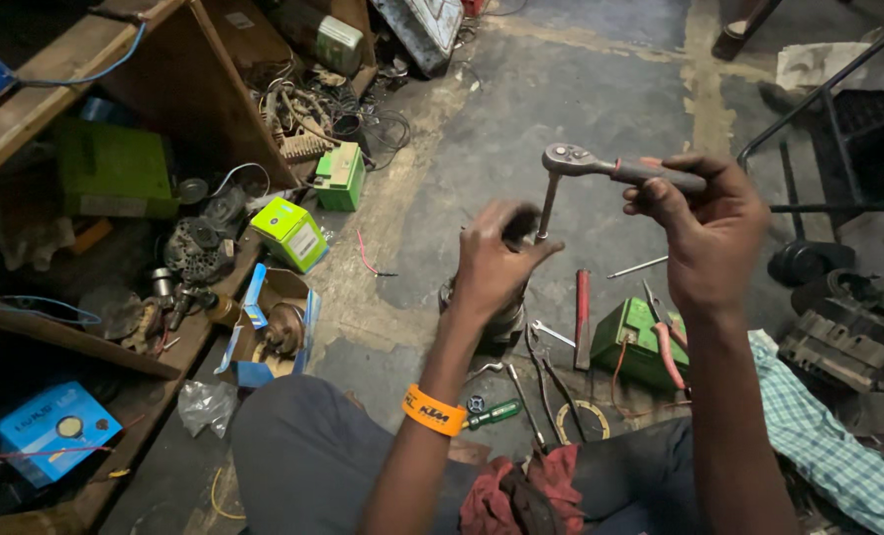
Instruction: The person sits on the floor and cleans a small cylindrical metal part with a red cloth and a screwdriver. They then place a metal plate onto a larger cylindrical component and tighten it using a ratchet wrench. The person continues to adjust the component with the wrench throughout the clip.
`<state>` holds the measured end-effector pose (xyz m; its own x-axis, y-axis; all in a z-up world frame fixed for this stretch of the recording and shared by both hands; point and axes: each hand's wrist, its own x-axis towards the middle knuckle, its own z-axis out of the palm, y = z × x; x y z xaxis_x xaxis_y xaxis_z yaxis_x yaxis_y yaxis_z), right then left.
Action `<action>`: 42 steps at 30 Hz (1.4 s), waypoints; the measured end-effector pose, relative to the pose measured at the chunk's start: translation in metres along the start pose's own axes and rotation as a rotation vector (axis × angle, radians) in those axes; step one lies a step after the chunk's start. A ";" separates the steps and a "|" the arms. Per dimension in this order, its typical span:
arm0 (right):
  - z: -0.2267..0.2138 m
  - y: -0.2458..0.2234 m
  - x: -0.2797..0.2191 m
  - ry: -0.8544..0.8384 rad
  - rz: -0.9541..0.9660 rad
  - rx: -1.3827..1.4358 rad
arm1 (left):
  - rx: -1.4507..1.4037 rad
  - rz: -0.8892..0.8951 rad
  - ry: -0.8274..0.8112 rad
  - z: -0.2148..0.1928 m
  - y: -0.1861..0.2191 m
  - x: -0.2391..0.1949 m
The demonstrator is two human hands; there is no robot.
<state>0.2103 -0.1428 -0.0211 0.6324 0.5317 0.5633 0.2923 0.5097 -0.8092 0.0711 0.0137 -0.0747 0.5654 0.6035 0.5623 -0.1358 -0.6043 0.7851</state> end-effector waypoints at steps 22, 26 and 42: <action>0.001 -0.002 0.000 -0.013 0.017 0.004 | -0.046 0.093 0.027 0.004 -0.014 -0.010; 0.003 -0.005 -0.002 -0.024 0.027 -0.033 | -0.218 -0.038 -0.084 -0.003 -0.010 -0.007; 0.003 -0.006 0.002 -0.007 0.046 -0.040 | -0.389 -0.061 -0.150 -0.003 -0.009 -0.005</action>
<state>0.2078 -0.1426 -0.0141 0.6410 0.5585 0.5266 0.2915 0.4575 -0.8401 0.0670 0.0172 -0.0837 0.6903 0.5321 0.4903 -0.3792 -0.3111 0.8715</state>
